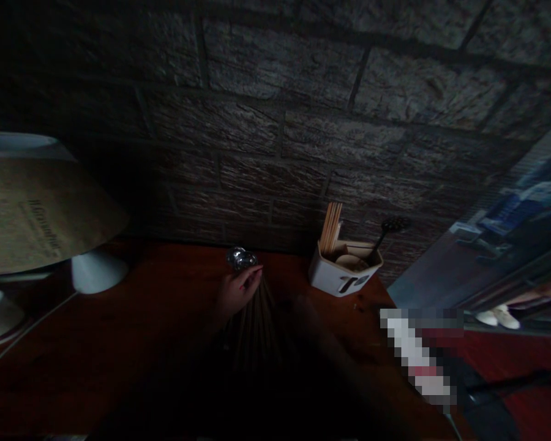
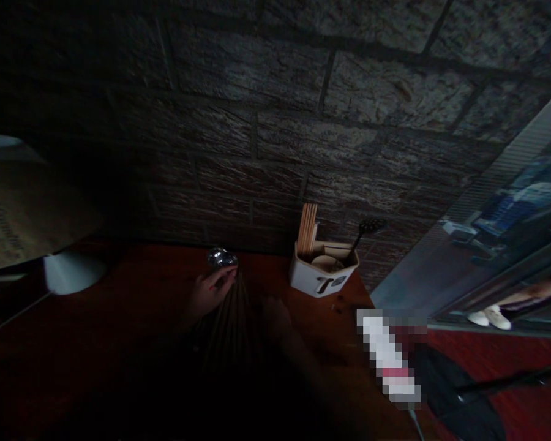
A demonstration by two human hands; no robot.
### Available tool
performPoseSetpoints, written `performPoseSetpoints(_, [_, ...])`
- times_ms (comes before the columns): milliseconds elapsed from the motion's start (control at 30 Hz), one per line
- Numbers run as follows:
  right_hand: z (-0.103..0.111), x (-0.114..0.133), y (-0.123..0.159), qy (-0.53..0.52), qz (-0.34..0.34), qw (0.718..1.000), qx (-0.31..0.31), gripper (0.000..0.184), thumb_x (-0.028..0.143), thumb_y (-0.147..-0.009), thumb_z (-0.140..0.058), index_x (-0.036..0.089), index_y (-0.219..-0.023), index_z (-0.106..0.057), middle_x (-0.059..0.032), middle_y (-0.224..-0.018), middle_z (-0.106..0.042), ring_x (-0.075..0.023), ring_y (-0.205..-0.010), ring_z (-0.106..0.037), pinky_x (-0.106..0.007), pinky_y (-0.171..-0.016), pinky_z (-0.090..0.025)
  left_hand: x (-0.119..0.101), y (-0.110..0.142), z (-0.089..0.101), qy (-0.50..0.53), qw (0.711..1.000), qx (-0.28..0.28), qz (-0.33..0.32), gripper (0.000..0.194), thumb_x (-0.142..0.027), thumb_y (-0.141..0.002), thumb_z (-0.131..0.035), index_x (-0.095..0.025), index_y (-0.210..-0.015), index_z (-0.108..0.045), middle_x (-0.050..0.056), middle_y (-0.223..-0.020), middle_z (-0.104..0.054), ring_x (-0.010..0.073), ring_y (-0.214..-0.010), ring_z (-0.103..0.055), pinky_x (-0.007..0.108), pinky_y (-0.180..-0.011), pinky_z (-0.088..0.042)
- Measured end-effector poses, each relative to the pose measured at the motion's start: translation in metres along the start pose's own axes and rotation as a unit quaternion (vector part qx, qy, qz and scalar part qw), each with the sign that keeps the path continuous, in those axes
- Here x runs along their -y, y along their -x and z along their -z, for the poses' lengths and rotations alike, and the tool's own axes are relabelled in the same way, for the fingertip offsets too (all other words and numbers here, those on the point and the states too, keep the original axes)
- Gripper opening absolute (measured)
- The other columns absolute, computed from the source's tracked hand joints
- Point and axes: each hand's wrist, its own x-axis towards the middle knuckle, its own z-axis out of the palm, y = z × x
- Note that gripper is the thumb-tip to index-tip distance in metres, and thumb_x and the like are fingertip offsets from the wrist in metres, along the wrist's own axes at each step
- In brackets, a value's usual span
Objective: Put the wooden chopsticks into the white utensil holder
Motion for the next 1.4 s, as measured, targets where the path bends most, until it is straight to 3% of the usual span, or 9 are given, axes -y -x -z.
performPoseSetpoints(100, [0.010, -0.012, 0.000, -0.095, 0.018, 0.995, -0.007, 0.032, 0.037, -0.090, -0.053, 0.018, -0.076, -0.075, -0.0065, -0.075, -0.073, -0.0163, -0.064, -0.062, -0.025, -0.055, -0.039, -0.001, 0.001, -0.002, 0.002, 1.000, 0.004, -0.030, 0.025, -0.030, -0.092, -0.057, -0.021, -0.111, -0.070, 0.003, -0.083, -0.077, 0.0148, -0.070, -0.071, 0.023, -0.069, -0.055])
performPoseSetpoints(267, [0.028, -0.026, 0.000, -0.222, 0.009, 0.975, -0.011, 0.040, 0.049, -0.089, -0.050, 0.015, -0.086, -0.071, -0.0048, -0.072, -0.069, -0.0119, -0.054, -0.053, -0.024, -0.049, -0.037, -0.008, -0.001, -0.007, 0.019, 0.995, 0.031, -0.098, 0.023, -0.024, -0.092, -0.058, -0.023, -0.111, -0.069, 0.005, -0.111, -0.073, 0.0170, -0.097, -0.070, 0.028, -0.087, -0.054])
performPoseSetpoints(400, [0.031, -0.026, 0.000, -0.404, 0.000, 0.915, 0.023, 0.041, 0.053, -0.078, -0.066, 0.018, -0.099, -0.070, -0.0045, -0.087, -0.071, -0.0106, -0.063, -0.054, -0.020, -0.050, -0.035, -0.011, 0.000, -0.010, 0.026, 0.990, 0.039, -0.131, 0.027, -0.020, -0.091, -0.058, -0.024, -0.116, -0.067, 0.006, -0.113, -0.071, 0.0166, -0.101, -0.068, 0.029, -0.089, -0.055])
performPoseSetpoints(533, [0.025, -0.020, 0.003, -0.490, 0.004, 0.870, 0.052, 0.035, 0.045, -0.071, -0.077, 0.023, -0.098, -0.071, 0.0011, -0.082, -0.066, -0.0070, -0.060, -0.049, -0.018, -0.050, -0.033, -0.011, 0.002, -0.008, 0.024, 0.988, 0.032, -0.146, 0.033, -0.018, -0.091, -0.058, -0.025, -0.122, -0.065, 0.005, -0.109, -0.074, 0.0158, -0.096, -0.071, 0.029, -0.088, -0.056])
performPoseSetpoints(833, [0.034, -0.010, 0.012, -0.553, 0.025, 0.832, 0.046, 0.029, 0.041, -0.078, -0.073, 0.028, -0.103, -0.068, 0.0008, -0.088, -0.070, -0.0097, -0.067, -0.055, -0.018, -0.052, -0.036, -0.006, 0.005, -0.009, 0.029, 0.989, 0.030, -0.142, 0.021, -0.022, -0.091, -0.061, -0.023, -0.108, -0.073, 0.006, -0.098, -0.078, 0.0174, -0.083, -0.074, 0.028, -0.076, -0.058])
performPoseSetpoints(967, [0.034, -0.009, 0.013, -0.540, 0.058, 0.840, 0.010, 0.028, 0.040, -0.079, -0.072, 0.028, -0.105, -0.071, -0.0022, -0.102, -0.070, -0.0124, -0.076, -0.059, -0.019, -0.053, -0.039, -0.009, 0.007, -0.011, 0.044, 0.989, 0.055, -0.126, 0.016, -0.026, -0.091, -0.061, -0.022, -0.095, -0.075, 0.003, -0.084, -0.079, 0.0144, -0.067, -0.072, 0.024, -0.065, -0.055])
performPoseSetpoints(1033, [0.031, -0.008, 0.010, -0.526, 0.069, 0.848, -0.021, 0.025, 0.039, -0.077, -0.074, 0.027, -0.098, -0.073, -0.0018, -0.100, -0.070, -0.0131, -0.077, -0.059, -0.020, -0.054, -0.041, -0.014, 0.008, -0.010, 0.052, 0.990, 0.073, -0.112, 0.017, -0.029, -0.091, -0.060, -0.021, -0.092, -0.075, 0.002, -0.076, -0.077, 0.0128, -0.061, -0.069, 0.022, -0.059, -0.051])
performPoseSetpoints(1167, [0.028, -0.006, 0.005, -0.511, 0.056, 0.851, -0.108, 0.024, 0.044, -0.075, -0.074, 0.022, -0.085, -0.073, 0.0022, -0.070, -0.064, -0.0088, -0.057, -0.050, -0.021, -0.051, -0.040, -0.029, 0.007, -0.005, 0.072, 0.986, 0.132, -0.078, 0.017, -0.031, -0.090, -0.061, -0.020, -0.085, -0.074, 0.000, -0.069, -0.073, 0.0106, -0.057, -0.063, 0.020, -0.055, -0.046])
performPoseSetpoints(1400, [0.030, -0.004, 0.006, -0.535, 0.089, 0.829, -0.137, 0.024, 0.040, -0.074, -0.076, 0.023, -0.089, -0.070, 0.0021, -0.080, -0.065, -0.0082, -0.057, -0.050, -0.022, -0.051, -0.043, -0.047, 0.002, 0.002, 0.130, 0.961, 0.244, -0.020, 0.026, -0.031, -0.091, -0.057, -0.017, -0.073, -0.068, -0.003, -0.062, -0.065, 0.0098, -0.058, -0.059, 0.019, -0.057, -0.045])
